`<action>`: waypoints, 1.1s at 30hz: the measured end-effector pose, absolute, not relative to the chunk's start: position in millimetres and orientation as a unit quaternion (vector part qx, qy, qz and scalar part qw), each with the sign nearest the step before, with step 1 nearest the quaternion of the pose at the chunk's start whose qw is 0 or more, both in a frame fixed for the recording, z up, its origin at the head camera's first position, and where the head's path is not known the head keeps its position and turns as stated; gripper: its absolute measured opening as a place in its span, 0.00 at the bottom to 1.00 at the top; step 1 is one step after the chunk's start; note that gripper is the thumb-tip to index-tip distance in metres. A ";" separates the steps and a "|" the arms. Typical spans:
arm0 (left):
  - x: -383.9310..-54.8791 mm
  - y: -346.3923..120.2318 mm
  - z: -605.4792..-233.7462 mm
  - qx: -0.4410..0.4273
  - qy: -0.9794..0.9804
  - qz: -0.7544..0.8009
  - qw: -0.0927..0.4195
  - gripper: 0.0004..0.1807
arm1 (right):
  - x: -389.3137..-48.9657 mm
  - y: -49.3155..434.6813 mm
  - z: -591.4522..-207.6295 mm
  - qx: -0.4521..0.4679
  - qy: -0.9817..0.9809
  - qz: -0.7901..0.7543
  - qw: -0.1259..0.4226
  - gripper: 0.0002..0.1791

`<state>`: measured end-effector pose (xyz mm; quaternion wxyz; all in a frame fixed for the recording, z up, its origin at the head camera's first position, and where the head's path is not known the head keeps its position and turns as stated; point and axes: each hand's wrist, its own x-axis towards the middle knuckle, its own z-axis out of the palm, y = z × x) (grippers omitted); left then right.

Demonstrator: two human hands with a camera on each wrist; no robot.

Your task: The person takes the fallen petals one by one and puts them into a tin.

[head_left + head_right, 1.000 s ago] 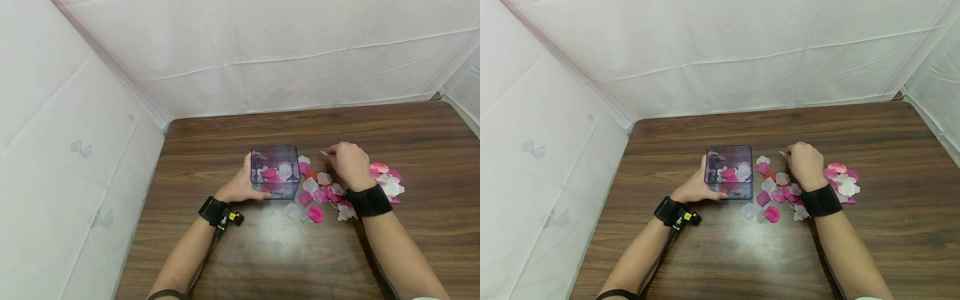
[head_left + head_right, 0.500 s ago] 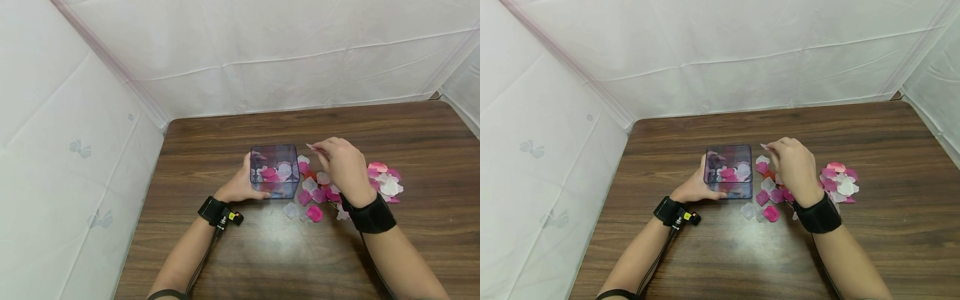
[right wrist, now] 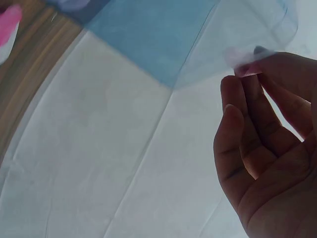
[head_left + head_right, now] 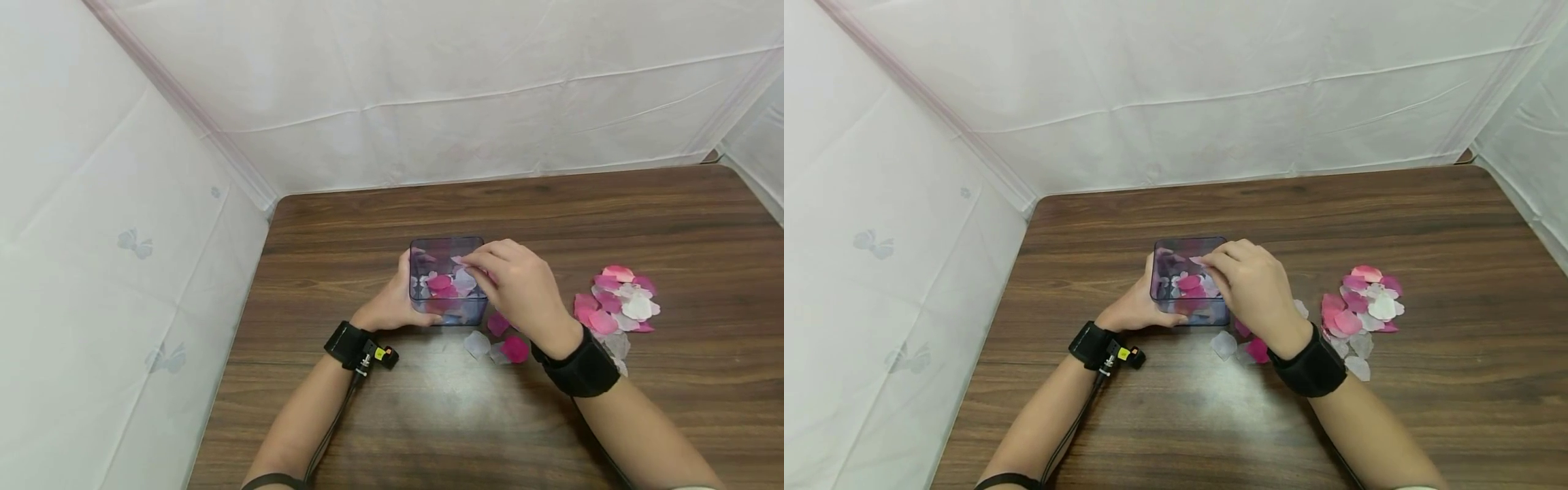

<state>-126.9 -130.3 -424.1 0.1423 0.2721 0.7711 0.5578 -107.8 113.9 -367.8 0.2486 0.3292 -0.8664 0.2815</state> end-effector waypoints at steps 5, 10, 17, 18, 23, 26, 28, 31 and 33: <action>-131.8 -131.0 -434.0 0.284 0.762 0.566 0.136 0.61 | -105.1 107.6 -370.6 0.336 -0.872 0.273 0.228 0.12; -138.0 -133.6 -450.9 0.278 0.773 0.556 0.128 0.64 | -103.7 105.4 -372.3 0.336 -0.878 0.265 0.216 0.13; -138.6 -134.8 -453.7 0.279 0.775 0.553 0.125 0.63 | -104.9 110.0 -369.0 0.324 -0.882 0.268 0.213 0.14; -138.3 -134.7 -453.3 0.278 0.777 0.551 0.124 0.63 | -106.1 112.1 -368.5 0.320 -0.881 0.272 0.217 0.14; -137.3 -133.9 -452.1 0.270 0.781 0.549 0.129 0.64 | -119.3 130.1 -369.1 0.265 -0.892 0.292 0.221 0.10; -136.7 -133.8 -452.3 0.268 0.775 0.557 0.136 0.64 | -131.5 144.1 -373.8 0.212 -0.921 0.274 0.177 0.09; -136.6 -133.9 -453.2 0.270 0.773 0.558 0.135 0.64 | -138.9 152.7 -379.0 0.186 -0.940 0.251 0.136 0.10; -136.2 -133.9 -454.2 0.270 0.772 0.560 0.134 0.64 | -147.3 161.7 -388.9 0.163 -0.955 0.233 0.083 0.11; -136.2 -134.2 -455.1 0.270 0.773 0.558 0.133 0.64 | -152.0 165.1 -396.4 0.159 -0.960 0.224 0.056 0.12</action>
